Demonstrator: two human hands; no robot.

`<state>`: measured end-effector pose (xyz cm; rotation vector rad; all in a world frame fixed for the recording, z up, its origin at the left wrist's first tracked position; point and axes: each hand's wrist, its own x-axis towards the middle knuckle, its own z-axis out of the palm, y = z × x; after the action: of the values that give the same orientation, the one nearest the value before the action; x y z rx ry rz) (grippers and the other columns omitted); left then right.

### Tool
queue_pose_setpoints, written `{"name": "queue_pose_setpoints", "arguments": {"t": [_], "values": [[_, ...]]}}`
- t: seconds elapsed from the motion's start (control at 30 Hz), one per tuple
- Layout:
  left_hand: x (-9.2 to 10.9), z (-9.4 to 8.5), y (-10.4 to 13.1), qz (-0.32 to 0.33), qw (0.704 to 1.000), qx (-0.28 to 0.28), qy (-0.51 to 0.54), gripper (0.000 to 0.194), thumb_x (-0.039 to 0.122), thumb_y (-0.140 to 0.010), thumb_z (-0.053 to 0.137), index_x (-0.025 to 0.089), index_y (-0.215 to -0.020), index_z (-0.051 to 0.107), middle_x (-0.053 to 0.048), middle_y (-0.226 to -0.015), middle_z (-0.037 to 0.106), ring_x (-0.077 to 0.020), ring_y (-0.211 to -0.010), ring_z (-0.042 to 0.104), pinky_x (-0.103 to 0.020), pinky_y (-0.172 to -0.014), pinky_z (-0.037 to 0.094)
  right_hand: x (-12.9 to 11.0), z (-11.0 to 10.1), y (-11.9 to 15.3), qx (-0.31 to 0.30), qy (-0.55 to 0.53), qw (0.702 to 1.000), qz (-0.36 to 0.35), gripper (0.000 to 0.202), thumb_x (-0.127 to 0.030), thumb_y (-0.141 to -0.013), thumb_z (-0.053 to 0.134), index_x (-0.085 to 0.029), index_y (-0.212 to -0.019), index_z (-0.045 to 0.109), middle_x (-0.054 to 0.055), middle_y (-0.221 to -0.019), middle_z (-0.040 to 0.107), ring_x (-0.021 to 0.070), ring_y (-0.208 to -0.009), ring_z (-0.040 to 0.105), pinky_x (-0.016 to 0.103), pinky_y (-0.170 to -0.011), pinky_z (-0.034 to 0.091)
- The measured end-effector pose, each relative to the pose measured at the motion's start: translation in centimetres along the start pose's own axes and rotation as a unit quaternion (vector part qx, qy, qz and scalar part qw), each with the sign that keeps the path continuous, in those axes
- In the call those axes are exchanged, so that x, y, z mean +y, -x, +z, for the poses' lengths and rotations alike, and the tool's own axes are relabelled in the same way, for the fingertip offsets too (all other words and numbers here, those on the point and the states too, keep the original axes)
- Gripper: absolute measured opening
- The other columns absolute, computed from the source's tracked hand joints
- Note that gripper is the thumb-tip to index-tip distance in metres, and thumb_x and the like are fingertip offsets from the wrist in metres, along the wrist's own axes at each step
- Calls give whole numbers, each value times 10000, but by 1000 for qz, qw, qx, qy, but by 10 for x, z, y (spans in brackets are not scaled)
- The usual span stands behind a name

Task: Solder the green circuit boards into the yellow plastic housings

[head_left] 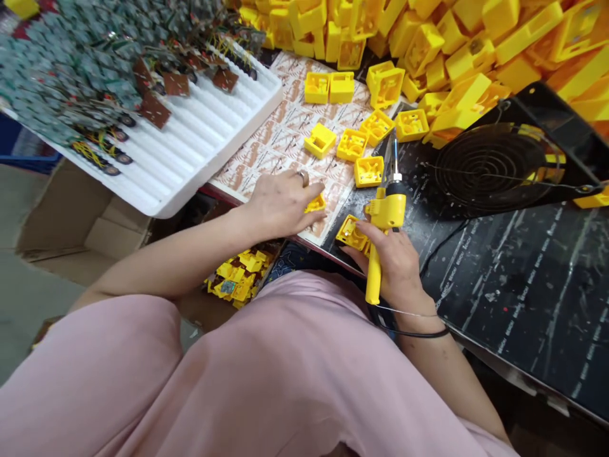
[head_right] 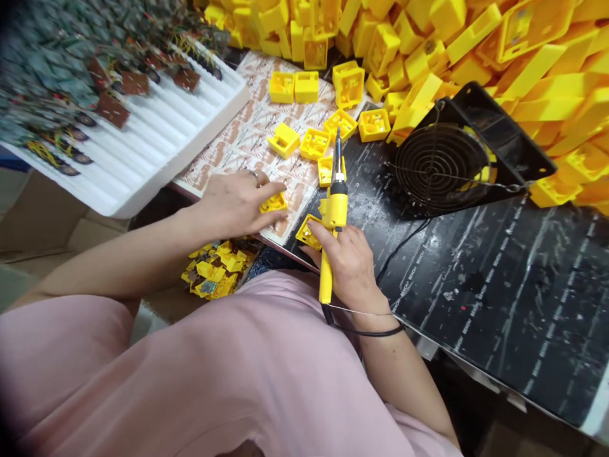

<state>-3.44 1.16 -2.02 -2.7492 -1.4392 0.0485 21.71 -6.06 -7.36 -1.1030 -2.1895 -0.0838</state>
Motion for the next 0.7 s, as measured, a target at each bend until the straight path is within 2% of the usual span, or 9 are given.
{"name": "queue_pose_setpoints", "arguments": {"t": [0.1,0.17,0.27,0.33,0.4,0.5,0.57,0.6,0.7], "values": [[9,0,5,110,993,-17,36,577,437,-1005,651,172,-1509,566,-119,-1211,776,-268,-1008,702,-356,-787,548,4,-1,1,-5,-17,1000,-1,517,-325,-979,736,-243,-1443,526,41,-996,758,210,-845,729,331,-804,572],[12,-2,2,174,982,-28,64,657,431,-1013,652,154,-1582,476,-115,-1302,757,-247,-1063,697,-350,-884,553,6,-2,1,-4,-7,1000,-22,530,-308,-981,733,-229,-1456,513,49,-1027,770,213,-849,739,362,-883,566],[-6,-12,-10,156,984,-19,85,679,484,-1020,618,133,-1582,468,-130,-1437,689,-257,-1123,683,-378,-946,545,8,-3,0,24,17,999,-35,547,-306,-958,756,-207,-1443,522,76,-1074,781,247,-870,760,449,-1007,537],[-41,-19,-23,76,995,5,70,529,394,-1023,573,161,-1498,570,-107,-1361,720,-265,-1084,672,-414,-930,530,9,-3,0,44,37,998,-28,562,-300,-937,771,-214,-1437,528,86,-1083,787,274,-893,774,468,-989,550],[-95,-22,-40,-27,999,19,28,382,248,-989,523,215,-1324,704,-75,-1153,761,-286,-1081,641,-465,-924,496,9,-2,2,53,58,997,-24,573,-288,-932,767,-223,-1445,519,96,-1103,796,290,-903,786,457,-912,583],[-187,-14,-66,-148,988,32,-11,522,320,-893,708,261,-1409,653,-39,-1441,635,-301,-1307,451,-570,-1132,374,9,1,3,54,76,995,-22,589,-282,-945,755,-208,-1470,499,118,-1098,804,299,-876,795,438,-811,610],[-236,-4,-78,-162,986,-32,-9,659,423,-863,765,293,-1479,570,49,-1583,519,-241,-1305,361,-549,-1221,286,8,2,3,55,71,996,-13,597,-253,-948,752,-214,-1485,495,110,-1084,807,289,-884,799,416,-794,625],[-254,0,-82,-155,985,-72,-2,668,508,-861,754,291,-1467,576,66,-1556,541,-224,-1257,361,-516,-1216,300,7,3,3,57,64,996,-6,604,-232,-943,753,-221,-1490,497,105,-1090,807,284,-900,800,404,-798,633],[-284,3,-83,-89,988,-128,6,737,728,-852,638,275,-1433,596,53,-1395,645,-203,-1089,390,-427,-1097,405,5,4,3,65,45,997,14,625,-199,-927,760,-239,-1501,515,101,-1124,803,263,-881,798,360,-750,643]]}}
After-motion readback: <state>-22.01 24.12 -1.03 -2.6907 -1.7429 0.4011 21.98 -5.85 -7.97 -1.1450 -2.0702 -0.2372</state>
